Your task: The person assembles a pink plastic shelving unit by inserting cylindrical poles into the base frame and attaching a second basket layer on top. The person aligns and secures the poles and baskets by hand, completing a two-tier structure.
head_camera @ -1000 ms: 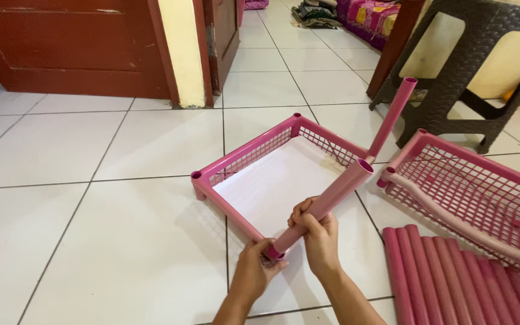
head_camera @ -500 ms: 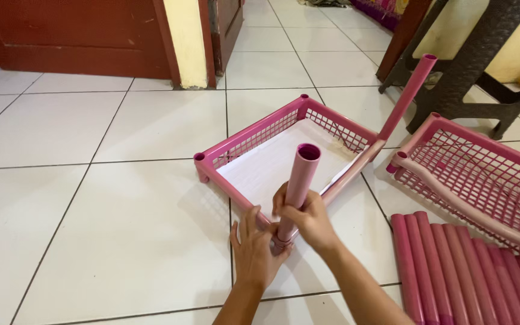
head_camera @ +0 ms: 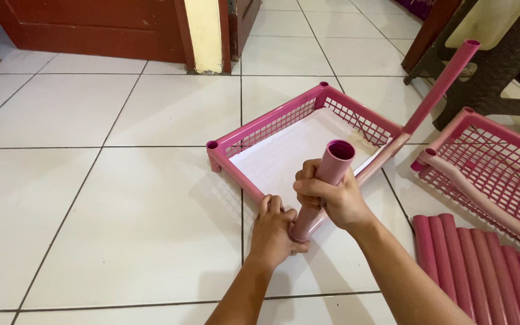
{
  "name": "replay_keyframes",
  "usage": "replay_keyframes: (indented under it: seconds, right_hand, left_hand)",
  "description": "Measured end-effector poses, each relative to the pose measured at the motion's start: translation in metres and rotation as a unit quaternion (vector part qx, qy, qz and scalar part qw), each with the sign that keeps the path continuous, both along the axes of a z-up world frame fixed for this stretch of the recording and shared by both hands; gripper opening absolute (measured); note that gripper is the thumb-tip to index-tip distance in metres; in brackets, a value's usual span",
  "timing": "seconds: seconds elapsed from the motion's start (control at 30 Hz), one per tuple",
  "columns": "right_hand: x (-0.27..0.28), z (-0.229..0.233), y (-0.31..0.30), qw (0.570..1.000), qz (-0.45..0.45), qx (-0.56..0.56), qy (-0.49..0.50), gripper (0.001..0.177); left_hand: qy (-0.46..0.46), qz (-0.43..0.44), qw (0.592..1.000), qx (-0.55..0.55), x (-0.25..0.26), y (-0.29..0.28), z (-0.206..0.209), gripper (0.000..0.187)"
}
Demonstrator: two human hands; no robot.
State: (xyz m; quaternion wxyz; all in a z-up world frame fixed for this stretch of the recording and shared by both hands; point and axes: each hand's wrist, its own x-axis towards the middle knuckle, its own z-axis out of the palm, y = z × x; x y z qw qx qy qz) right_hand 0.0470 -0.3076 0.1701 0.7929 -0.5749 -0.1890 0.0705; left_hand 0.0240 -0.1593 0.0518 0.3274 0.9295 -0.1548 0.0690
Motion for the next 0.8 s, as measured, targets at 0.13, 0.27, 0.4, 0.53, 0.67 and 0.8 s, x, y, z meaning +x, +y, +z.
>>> replay_keyframes:
  seconds: [0.13,0.27,0.4,0.53,0.67,0.8]
  right_hand:
    - [-0.004,-0.006,0.007,0.996,-0.092,0.002,-0.019,0.027]
    - [-0.016,-0.006,0.027,0.975,-0.211,-0.006,-0.073,0.020]
    - [-0.022,-0.003,0.037,0.960,-0.270,-0.016,-0.071,0.019]
    - [-0.024,-0.002,0.044,0.946,-0.311,-0.008,-0.087,0.019]
    - [-0.028,-0.005,0.046,0.935,-0.342,-0.001,-0.096,0.017]
    - [-0.029,-0.006,0.047,0.932,-0.349,-0.007,-0.096,0.018]
  left_hand:
    - [0.017,0.001,1.000,0.014,0.004,-0.002,-0.001,0.047]
    - [0.008,-0.017,1.000,0.021,0.009,0.001,-0.005,0.052]
    - [-0.017,-0.028,0.999,0.034,0.014,0.003,-0.006,0.048]
    - [0.001,-0.024,0.999,0.029,0.012,0.002,-0.004,0.045]
    - [0.018,0.003,1.000,-0.001,0.008,-0.008,-0.004,0.039]
    - [-0.025,-0.003,0.999,-0.019,0.011,-0.009,-0.008,0.039]
